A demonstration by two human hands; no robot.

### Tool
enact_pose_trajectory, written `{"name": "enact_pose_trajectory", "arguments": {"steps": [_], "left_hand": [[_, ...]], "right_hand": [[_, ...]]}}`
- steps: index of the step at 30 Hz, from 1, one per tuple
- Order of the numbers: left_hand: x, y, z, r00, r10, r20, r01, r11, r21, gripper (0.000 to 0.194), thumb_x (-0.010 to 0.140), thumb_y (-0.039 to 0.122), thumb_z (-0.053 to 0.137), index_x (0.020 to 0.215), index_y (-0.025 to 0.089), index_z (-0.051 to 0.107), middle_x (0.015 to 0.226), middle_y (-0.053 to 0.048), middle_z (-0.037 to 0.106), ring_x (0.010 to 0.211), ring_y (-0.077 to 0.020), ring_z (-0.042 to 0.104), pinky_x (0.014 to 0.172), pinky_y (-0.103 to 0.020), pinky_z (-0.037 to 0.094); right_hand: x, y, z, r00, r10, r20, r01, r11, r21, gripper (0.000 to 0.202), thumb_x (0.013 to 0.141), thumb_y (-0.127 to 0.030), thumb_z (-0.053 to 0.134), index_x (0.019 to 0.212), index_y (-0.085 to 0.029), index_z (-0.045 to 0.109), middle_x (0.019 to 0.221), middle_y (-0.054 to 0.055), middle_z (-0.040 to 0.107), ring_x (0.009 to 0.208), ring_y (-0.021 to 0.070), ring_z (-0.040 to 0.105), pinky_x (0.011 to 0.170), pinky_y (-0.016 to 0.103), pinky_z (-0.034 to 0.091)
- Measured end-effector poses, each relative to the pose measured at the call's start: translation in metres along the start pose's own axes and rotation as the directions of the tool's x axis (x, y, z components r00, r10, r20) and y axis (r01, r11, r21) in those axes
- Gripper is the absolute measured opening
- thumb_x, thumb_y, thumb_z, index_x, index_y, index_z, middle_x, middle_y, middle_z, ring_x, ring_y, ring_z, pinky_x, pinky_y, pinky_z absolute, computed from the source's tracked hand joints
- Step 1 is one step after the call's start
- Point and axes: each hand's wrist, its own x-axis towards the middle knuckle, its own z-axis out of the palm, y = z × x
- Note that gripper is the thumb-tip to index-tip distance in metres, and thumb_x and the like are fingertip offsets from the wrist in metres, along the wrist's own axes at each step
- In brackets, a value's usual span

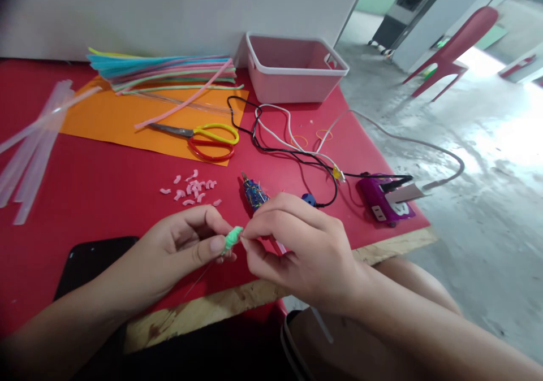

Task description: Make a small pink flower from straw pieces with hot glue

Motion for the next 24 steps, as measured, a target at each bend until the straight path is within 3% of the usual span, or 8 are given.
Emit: {"name": "enact_pose_trajectory", "arguments": {"steps": [9, 18, 24], "left_hand": [[-0.003, 0.002, 0.007, 0.987, 0.142, -0.072, -0.127, 0.974, 0.189, 0.007, 0.086, 0.023, 0.065, 0.084, 0.016, 0.065, 0.079, 0.001, 0.067, 0.075, -0.0086, 0.062, 0.07, -0.017, 0.05], [-0.007, -0.006, 0.011, 0.972, 0.181, -0.149, -0.122, 0.934, 0.336, 0.01, 0.081, 0.028, 0.068, 0.082, 0.019, 0.063, 0.075, 0.001, 0.066, 0.067, -0.0111, 0.062, 0.06, -0.021, 0.051], [-0.008, -0.012, 0.012, 0.93, 0.324, -0.172, -0.192, 0.829, 0.525, 0.006, 0.083, 0.026, 0.062, 0.083, 0.021, 0.065, 0.071, 0.002, 0.066, 0.06, -0.01, 0.06, 0.054, -0.02, 0.05]], "right_hand": [[-0.002, 0.001, 0.004, 0.998, -0.022, -0.057, 0.021, 1.0, -0.01, 0.014, 0.076, -0.005, 0.067, 0.083, -0.017, 0.064, 0.075, 0.003, 0.065, 0.07, 0.012, 0.064, 0.065, 0.023, 0.054], [-0.006, -0.001, 0.01, 0.998, 0.038, -0.047, -0.036, 0.999, 0.04, 0.009, 0.076, -0.005, 0.069, 0.079, -0.012, 0.064, 0.073, 0.004, 0.063, 0.069, 0.0088, 0.061, 0.065, 0.019, 0.052], [-0.009, -0.003, 0.015, 0.995, 0.079, -0.066, -0.074, 0.995, 0.073, 0.008, 0.077, -0.006, 0.068, 0.081, -0.012, 0.064, 0.074, 0.004, 0.062, 0.07, 0.009, 0.061, 0.066, 0.019, 0.052]]}}
